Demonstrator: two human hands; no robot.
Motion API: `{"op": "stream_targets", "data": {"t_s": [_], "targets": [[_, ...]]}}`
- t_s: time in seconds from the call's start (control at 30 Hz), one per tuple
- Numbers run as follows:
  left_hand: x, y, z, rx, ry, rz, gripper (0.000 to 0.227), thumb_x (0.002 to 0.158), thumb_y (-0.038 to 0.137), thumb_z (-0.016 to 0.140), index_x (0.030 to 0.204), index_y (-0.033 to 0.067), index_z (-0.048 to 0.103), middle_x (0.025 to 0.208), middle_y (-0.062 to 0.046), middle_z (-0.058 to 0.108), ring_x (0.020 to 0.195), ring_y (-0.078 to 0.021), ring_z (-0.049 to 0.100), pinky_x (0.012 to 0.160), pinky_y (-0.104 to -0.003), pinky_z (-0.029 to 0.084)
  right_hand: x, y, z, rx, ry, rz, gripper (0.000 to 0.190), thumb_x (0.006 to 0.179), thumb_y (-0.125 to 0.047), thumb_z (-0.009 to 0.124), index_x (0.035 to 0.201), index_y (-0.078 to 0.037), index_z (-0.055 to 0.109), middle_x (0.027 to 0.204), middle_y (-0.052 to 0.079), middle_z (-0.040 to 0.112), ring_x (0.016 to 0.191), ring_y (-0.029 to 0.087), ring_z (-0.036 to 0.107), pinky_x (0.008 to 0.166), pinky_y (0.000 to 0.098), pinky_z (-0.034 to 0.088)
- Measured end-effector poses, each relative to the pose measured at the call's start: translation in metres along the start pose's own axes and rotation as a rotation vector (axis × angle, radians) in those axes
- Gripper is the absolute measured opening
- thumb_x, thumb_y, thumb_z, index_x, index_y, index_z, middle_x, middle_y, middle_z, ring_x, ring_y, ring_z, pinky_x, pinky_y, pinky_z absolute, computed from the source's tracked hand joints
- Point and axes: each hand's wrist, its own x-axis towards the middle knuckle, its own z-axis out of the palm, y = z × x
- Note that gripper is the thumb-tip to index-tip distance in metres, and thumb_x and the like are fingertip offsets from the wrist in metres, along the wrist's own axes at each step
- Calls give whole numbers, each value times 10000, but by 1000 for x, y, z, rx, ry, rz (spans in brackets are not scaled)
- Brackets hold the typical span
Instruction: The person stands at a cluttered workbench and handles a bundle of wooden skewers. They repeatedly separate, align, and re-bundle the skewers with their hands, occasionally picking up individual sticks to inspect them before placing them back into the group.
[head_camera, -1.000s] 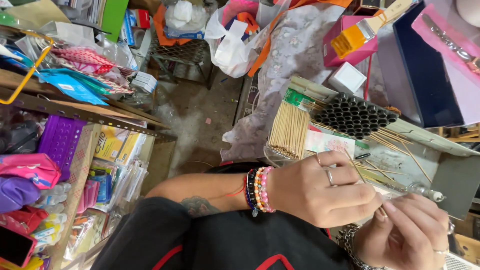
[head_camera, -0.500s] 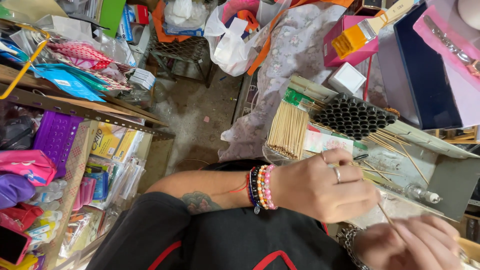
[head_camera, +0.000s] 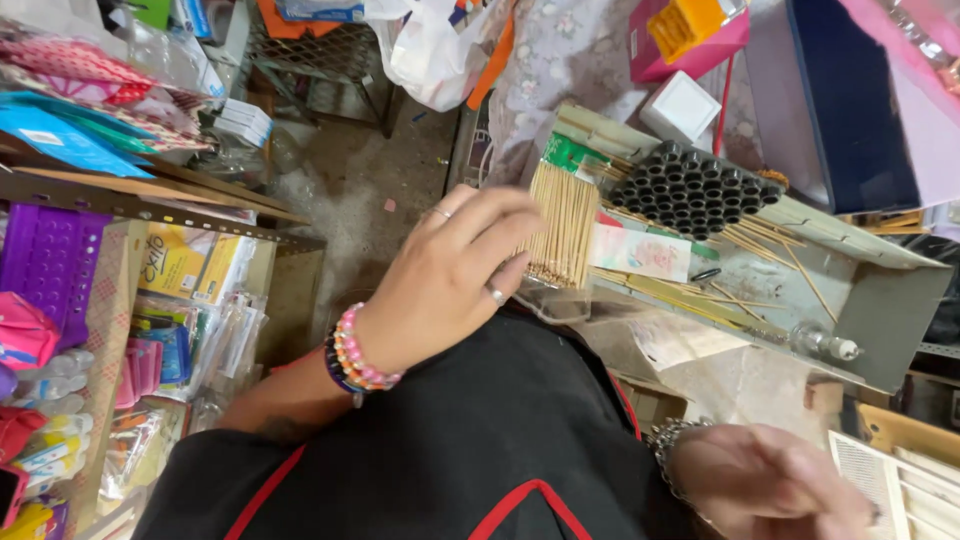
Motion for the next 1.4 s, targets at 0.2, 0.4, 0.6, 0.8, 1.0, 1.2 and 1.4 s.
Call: {"op": "stream_targets", "data": {"t_s": [0.2, 0.4, 0.6, 0.8, 1.0, 1.2, 1.4], "targets": [[-14, -13, 16, -115, -143, -44, 220, 967, 181, 748, 1156, 82, 691, 1158, -84, 681, 1031, -294, 612, 971, -430, 487, -3, 18, -46, 755, -649, -392, 318, 915, 39, 744, 1098, 21, 484, 1001, 201, 642, 807, 273, 708, 723, 398, 691], [-8, -13, 27, -62, -188, 20, 25, 1009, 103, 627, 1001, 105, 651, 1086, 6, 720, 1036, -285, 594, 837, -440, 454, 27, -10, -3, 872, -796, -583, 323, 952, 11, 736, 1154, -3, 485, 1066, 213, 662, 855, 289, 710, 753, 409, 686], [-6, -13, 25, -58, -211, 47, 86, 957, 80, 600, 1019, 68, 656, 1033, -89, 710, 981, -327, 647, 864, -456, 486, 23, -21, 10, 886, -600, -625, 236, 964, 18, 672, 1081, -22, 472, 957, 152, 678, 720, 193, 659, 584, 296, 619], [-2, -8, 23, 76, -168, 55, 121, 1063, 133, 545, 953, 83, 558, 891, -88, 615, 863, -307, 587, 776, -424, 446, 28, -27, 15, 902, -752, -613, 257, 949, 11, 706, 1082, -45, 493, 994, 173, 674, 755, 233, 671, 608, 333, 605], [-3, -9, 22, 67, -142, 77, 127, 1077, 129, 539, 974, 73, 588, 959, -89, 646, 930, -289, 615, 838, -412, 459, 10, -32, 29, 745, -708, -684, 278, 976, -57, 755, 1120, -27, 519, 1061, 149, 716, 780, 205, 619, 618, 338, 576], [-2, -9, 22, 39, -143, 95, 134, 1077, 129, 532, 983, 58, 597, 969, -96, 664, 973, -295, 635, 878, -414, 456, -13, -44, 53, 644, -735, -505, 193, 959, 17, 755, 1075, 70, 611, 1095, 279, 715, 772, 250, 696, 657, 347, 614], [-6, -13, 25, -77, -180, 95, 114, 1053, 83, 575, 1071, 2, 653, 1105, -122, 720, 1065, -282, 678, 957, -420, 470, -46, -40, 43, 411, -771, -354, 155, 962, -20, 816, 1077, 60, 749, 1192, 159, 530, 750, 252, 621, 628, 350, 583]]}}
